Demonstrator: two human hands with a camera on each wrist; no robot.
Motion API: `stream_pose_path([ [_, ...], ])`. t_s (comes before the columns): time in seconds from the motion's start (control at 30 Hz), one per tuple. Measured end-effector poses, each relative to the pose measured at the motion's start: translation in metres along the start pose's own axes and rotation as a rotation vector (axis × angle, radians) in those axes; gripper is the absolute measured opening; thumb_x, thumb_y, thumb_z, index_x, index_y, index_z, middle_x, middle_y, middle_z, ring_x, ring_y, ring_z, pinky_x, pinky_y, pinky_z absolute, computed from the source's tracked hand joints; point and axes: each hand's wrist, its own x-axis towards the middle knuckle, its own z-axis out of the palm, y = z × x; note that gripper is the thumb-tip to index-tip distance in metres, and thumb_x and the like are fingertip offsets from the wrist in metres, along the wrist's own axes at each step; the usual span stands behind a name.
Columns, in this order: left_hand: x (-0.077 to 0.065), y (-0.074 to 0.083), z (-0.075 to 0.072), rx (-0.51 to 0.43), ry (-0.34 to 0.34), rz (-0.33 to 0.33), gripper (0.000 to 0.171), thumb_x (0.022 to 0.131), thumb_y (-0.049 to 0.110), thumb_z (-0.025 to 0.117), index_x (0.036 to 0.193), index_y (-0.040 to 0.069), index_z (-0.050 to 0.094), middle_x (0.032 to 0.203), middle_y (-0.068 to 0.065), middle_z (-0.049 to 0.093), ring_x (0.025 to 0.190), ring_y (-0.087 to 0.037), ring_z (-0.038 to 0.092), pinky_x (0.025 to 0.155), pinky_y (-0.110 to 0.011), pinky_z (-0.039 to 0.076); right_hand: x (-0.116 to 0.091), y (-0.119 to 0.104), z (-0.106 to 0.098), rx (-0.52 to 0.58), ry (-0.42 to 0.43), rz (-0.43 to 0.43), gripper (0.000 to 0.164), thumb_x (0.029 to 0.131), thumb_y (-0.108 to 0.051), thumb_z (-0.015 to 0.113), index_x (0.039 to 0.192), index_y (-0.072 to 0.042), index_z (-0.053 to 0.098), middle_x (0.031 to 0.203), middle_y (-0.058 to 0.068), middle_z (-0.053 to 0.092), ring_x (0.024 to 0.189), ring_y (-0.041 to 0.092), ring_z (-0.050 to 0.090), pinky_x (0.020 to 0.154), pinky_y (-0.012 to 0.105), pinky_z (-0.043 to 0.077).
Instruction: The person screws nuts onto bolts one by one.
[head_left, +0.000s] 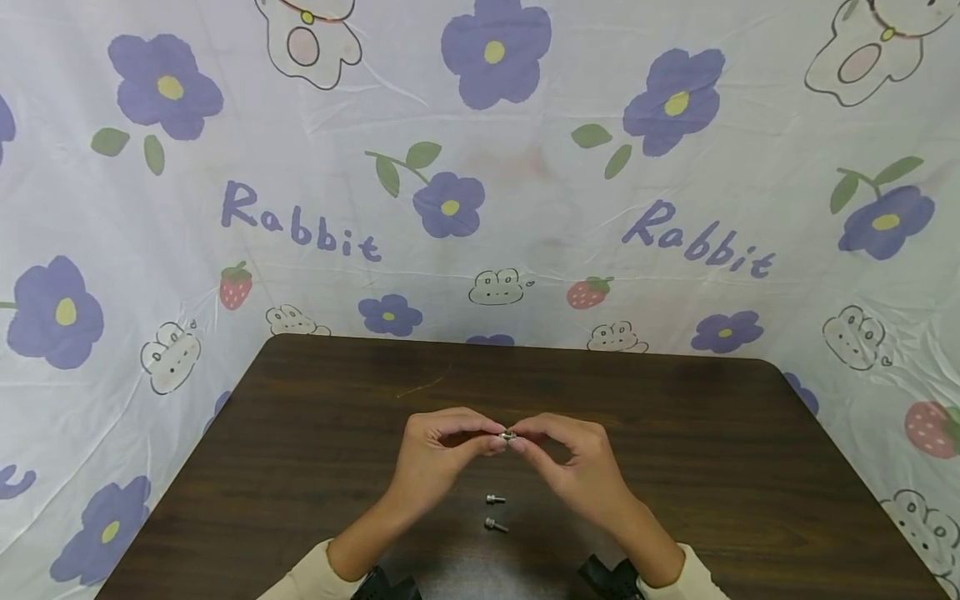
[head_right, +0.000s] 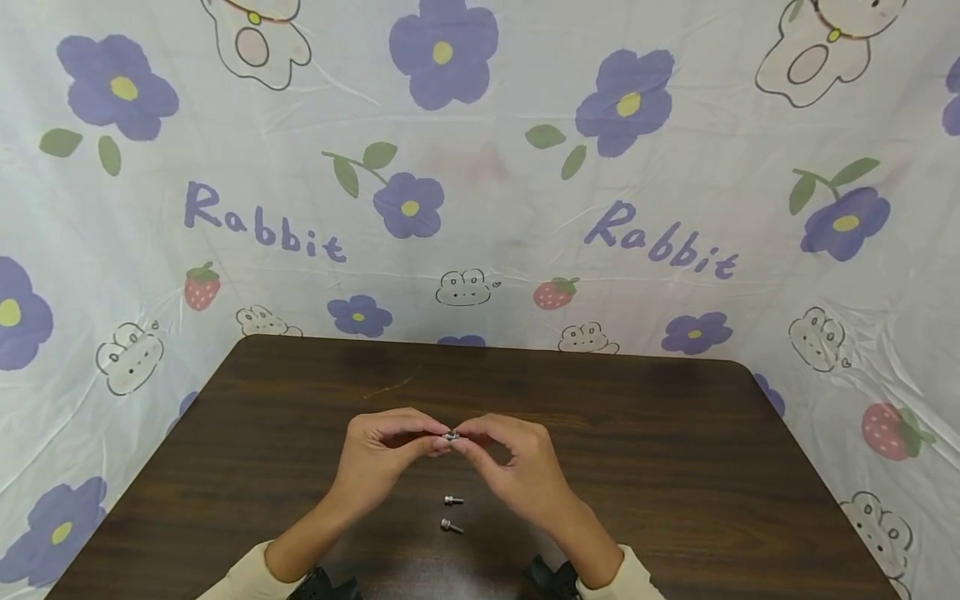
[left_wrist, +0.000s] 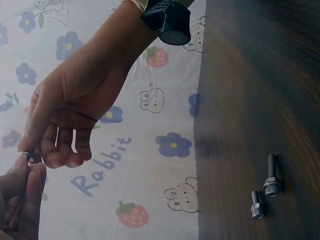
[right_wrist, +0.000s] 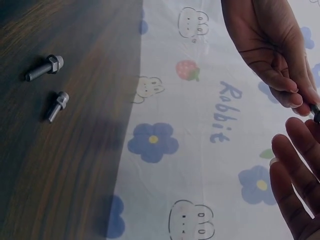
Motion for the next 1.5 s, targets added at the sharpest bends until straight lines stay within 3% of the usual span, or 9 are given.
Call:
stream_pose_path([
  [0.37, -0.0003, -0.003, 0.0025, 0.01, 0.0, 0.003, 0.01, 0.085, -0.003, 0.078, 0.094, 0.0, 0.079, 0.087, -0.01, 0.075, 0.074, -0.021, 0.073, 0.065, -0.038, 0.062, -0.0014, -0.0018, 0.0006, -0.001, -0.022, 0.063, 0.018, 0.093, 0.004, 0.069, 0.094, -0.014, 0.074, 0.079, -0.008, 0.069, 0.07, 0.006, 0.065, 0.065, 0.022, 0.056],
  [0.73, -0.0006, -0.0031, 0.0034, 0.024, -0.009, -0.007, 0.009, 0.085, -0.002, 0.079, 0.094, 0.001, 0.079, 0.088, -0.009, 0.076, 0.076, -0.02, 0.074, 0.066, -0.037, 0.063, -0.0005, -0.0053, 0.0016, 0.001, -0.04, 0.094, 0.033, 0.096, 0.008, 0.062, 0.078, -0.019, 0.067, 0.07, -0.006, 0.064, 0.065, 0.009, 0.06, 0.061, 0.024, 0.053],
  [0.9, -0.0002, -0.0023, 0.0031, 0.01, -0.003, -0.006, 0.009, 0.085, -0.002, 0.079, 0.094, 0.0, 0.079, 0.088, -0.011, 0.076, 0.075, -0.022, 0.074, 0.065, -0.039, 0.063, -0.001, -0.0046, 0.0003, 0.007, -0.043, 0.119, 0.024, 0.097, 0.006, 0.061, 0.092, -0.014, 0.072, 0.079, -0.003, 0.07, 0.071, 0.011, 0.066, 0.066, 0.026, 0.056],
  [0.97, 0.0002, -0.002, 0.0023, 0.007, 0.004, -0.003, 0.009, 0.085, -0.004, 0.078, 0.094, -0.001, 0.079, 0.087, -0.011, 0.076, 0.074, -0.023, 0.074, 0.066, -0.039, 0.063, -0.0013, -0.0039, -0.0001, 0.007, -0.035, 0.106, 0.019, 0.095, 0.005, 0.066, 0.104, -0.011, 0.073, 0.089, 0.0, 0.074, 0.077, 0.011, 0.07, 0.07, 0.028, 0.059],
  [1.07, 0.0009, -0.0015, 0.0006, 0.008, 0.014, 0.001, 0.009, 0.086, -0.005, 0.077, 0.094, -0.002, 0.078, 0.087, -0.012, 0.076, 0.074, -0.023, 0.075, 0.066, -0.04, 0.063, -0.001, -0.0027, -0.0005, 0.011, -0.008, 0.043, 0.031, 0.088, 0.005, 0.075, 0.116, -0.007, 0.07, 0.102, 0.005, 0.076, 0.081, 0.013, 0.072, 0.071, 0.032, 0.061],
  [1.23, 0.0021, -0.0012, -0.0008, 0.001, 0.014, 0.001, 0.01, 0.086, -0.005, 0.077, 0.095, -0.002, 0.078, 0.088, -0.013, 0.076, 0.075, -0.024, 0.075, 0.066, -0.041, 0.063, 0.0009, -0.0018, -0.0006, 0.03, 0.026, -0.056, 0.039, 0.08, 0.009, 0.081, 0.115, -0.005, 0.072, 0.103, 0.008, 0.076, 0.079, 0.015, 0.072, 0.07, 0.026, 0.06],
  [1.5, 0.0004, -0.002, -0.0005, -0.017, 0.003, 0.002, 0.009, 0.086, -0.006, 0.076, 0.095, -0.003, 0.078, 0.088, -0.014, 0.076, 0.075, -0.025, 0.075, 0.066, -0.042, 0.063, 0.0027, 0.0007, -0.0005, 0.026, 0.022, -0.091, 0.036, 0.077, 0.013, 0.081, 0.108, -0.004, 0.075, 0.097, 0.007, 0.076, 0.081, 0.016, 0.072, 0.071, 0.022, 0.059],
])
